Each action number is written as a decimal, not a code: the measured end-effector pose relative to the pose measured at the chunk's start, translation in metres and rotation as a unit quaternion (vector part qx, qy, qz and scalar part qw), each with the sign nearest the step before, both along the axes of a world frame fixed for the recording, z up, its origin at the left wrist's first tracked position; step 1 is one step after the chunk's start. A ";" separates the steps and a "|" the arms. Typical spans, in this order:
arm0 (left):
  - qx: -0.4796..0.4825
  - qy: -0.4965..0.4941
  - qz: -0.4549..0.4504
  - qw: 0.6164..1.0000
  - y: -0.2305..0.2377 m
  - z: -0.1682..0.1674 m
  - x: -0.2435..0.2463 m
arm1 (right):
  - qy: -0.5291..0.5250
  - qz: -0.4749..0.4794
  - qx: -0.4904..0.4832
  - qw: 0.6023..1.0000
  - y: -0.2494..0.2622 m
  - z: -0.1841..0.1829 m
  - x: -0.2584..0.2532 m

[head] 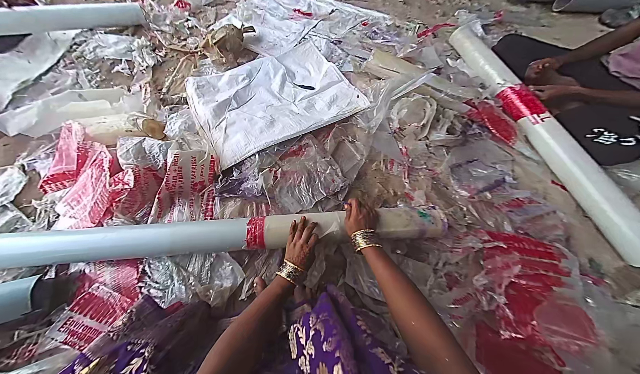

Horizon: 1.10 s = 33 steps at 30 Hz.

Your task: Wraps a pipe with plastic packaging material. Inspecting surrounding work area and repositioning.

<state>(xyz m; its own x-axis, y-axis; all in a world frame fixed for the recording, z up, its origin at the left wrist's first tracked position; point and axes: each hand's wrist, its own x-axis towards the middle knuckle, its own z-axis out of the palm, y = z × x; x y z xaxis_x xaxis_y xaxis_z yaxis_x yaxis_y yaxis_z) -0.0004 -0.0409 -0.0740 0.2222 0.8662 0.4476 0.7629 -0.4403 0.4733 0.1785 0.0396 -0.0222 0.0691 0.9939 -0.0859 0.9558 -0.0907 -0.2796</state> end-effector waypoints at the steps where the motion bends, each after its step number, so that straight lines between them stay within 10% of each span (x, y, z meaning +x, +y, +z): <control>1: -0.002 0.008 0.004 1.000 0.001 0.001 0.001 | 0.002 0.001 0.000 1.000 0.000 0.000 0.000; 6: -0.030 0.002 -0.009 0.999 0.015 0.013 -0.003 | -0.005 -0.002 -0.032 0.999 0.007 0.003 -0.001; 15: -0.386 0.070 -0.032 0.919 0.060 0.091 -0.020 | -0.002 -0.016 -0.123 0.992 0.024 0.020 -0.002; 33: 0.039 0.031 0.008 0.999 -0.002 -0.005 -0.042 | 0.008 -0.012 -0.039 0.999 0.009 0.008 0.001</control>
<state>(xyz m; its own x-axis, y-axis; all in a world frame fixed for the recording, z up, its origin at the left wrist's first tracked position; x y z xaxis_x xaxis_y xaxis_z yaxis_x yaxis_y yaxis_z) -0.0423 -0.0433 -0.0787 0.2382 0.8324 0.5004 0.7965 -0.4623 0.3898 0.1793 0.0488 -0.0143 0.0905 0.9823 -0.1641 0.9485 -0.1352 -0.2866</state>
